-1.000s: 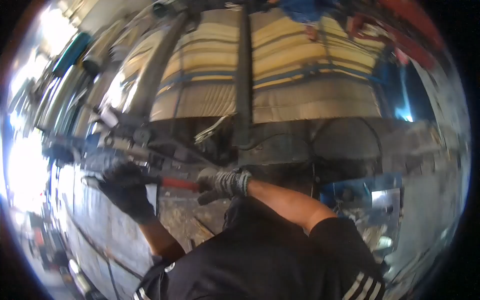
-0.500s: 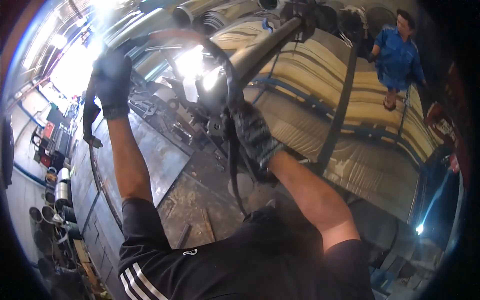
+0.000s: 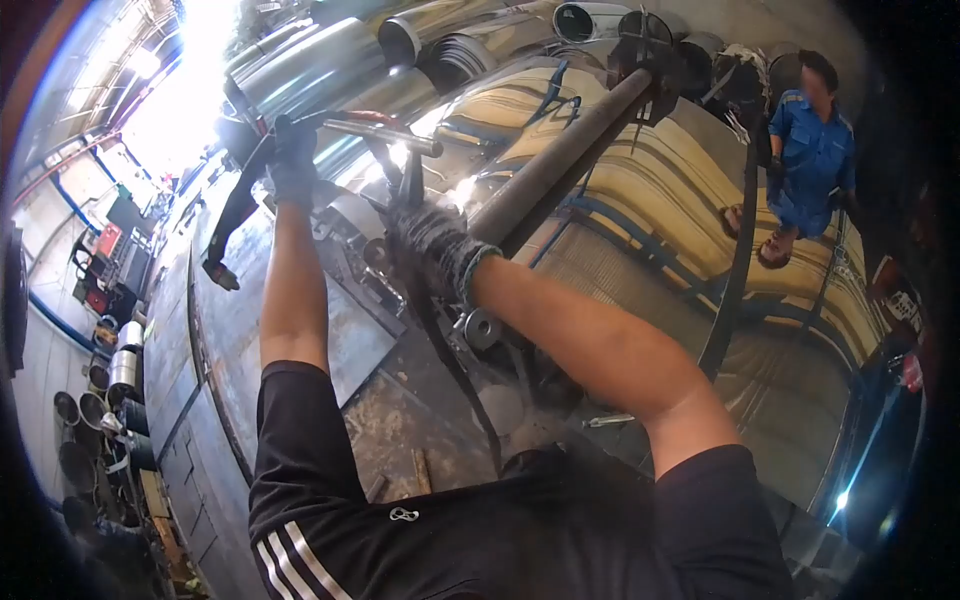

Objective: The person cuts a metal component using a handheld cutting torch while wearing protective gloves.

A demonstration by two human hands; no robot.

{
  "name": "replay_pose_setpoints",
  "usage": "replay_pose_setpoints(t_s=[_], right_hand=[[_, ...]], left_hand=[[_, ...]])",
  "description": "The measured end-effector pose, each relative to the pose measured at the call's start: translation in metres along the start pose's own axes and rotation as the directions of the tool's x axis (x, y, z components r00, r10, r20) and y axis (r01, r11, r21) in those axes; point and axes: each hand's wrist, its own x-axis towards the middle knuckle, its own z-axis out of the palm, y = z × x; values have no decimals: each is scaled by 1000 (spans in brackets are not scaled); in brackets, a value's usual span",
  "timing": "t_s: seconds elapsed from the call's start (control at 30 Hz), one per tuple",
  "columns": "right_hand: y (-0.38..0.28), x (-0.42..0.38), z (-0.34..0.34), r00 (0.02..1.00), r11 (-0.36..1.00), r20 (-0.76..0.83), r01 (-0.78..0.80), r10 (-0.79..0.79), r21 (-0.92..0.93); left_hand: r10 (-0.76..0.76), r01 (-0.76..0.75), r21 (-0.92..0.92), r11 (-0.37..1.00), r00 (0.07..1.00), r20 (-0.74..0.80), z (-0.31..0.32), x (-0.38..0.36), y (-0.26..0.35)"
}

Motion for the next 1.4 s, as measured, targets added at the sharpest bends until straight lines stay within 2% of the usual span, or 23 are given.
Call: replay_pose_setpoints(t_s=[0.1,0.13,0.2,0.23,0.27,0.33,0.43,0.5,0.57,0.63,0.7,0.77,0.8,0.87,0.9,1.03,1.1,1.17,1.23,1.27,1.3,1.37,1.4], right_hand=[[-12,19,40,987,994,-133,84,-93,-72],[-15,5,45,985,985,-98,128,-139,-116],[-35,-30,46,991,981,-43,120,-128,-153],[-37,-38,50,999,998,-24,28,-29,-59],[-38,-46,54,998,997,-5,-70,70,31],[-9,-54,63,961,938,5,-271,276,214],[10,-84,49,916,909,232,-372,328,186],[11,-137,40,909,917,-371,-28,188,397],[24,-195,28,922,902,-220,-223,318,369],[23,-265,20,818,748,-236,-312,525,586],[38,-343,33,773,925,-510,-293,377,241],[35,-414,39,712,910,-678,-383,183,-157],[30,-453,41,688,859,-660,-497,302,-125],[20,-522,59,347,642,-566,-596,748,483],[18,-552,73,84,258,-245,-368,966,893],[49,-642,152,-32,102,-120,-341,992,935],[82,-692,222,88,281,-283,-574,955,769],[135,-743,300,517,685,-578,-722,631,101],[143,-737,301,486,769,-602,-481,634,421],[126,-713,260,80,247,-234,-243,969,938],[108,-685,212,-151,-35,56,136,987,990],[101,-659,167,-258,-27,105,287,960,958],[98,-648,155,-301,-5,101,303,948,953]], left_hand=[[-424,399,-671,625,895,137,0,-14,-52],[62,-60,51,997,998,-31,-5,-28,-62],[49,-49,-37,998,999,-4,-12,-58,-17],[-178,240,-463,853,969,173,-19,-74,10],[-390,499,-729,468,857,336,-27,-91,39],[-419,584,-584,564,812,407,-15,-132,45],[-301,636,-520,571,751,588,0,-158,8],[-156,629,-662,406,762,628,18,-169,-16],[-226,558,-748,359,830,510,38,-175,3],[-327,536,-748,391,841,431,47,-171,28],[-410,541,-734,410,828,382,51,-160,53],[-497,576,-700,422,793,353,36,-153,71],[-536,598,-678,428,772,343,29,-154,81],[-616,645,-639,420,720,321,10,-165,112],[-646,664,-622,416,697,312,1,-174,131],[-625,567,-645,513,762,173,-25,-162,187],[-542,509,-681,527,818,192,-32,-155,237],[-357,626,-678,386,779,516,-41,-196,351],[-117,795,-533,288,582,805,-39,-249,452],[-5,860,-423,284,443,897,-28,-273,490],[81,898,-306,316,296,952,-11,-300,519],[159,871,-184,456,124,979,43,-360,545],[179,796,-224,562,147,973,65,-388,542]])
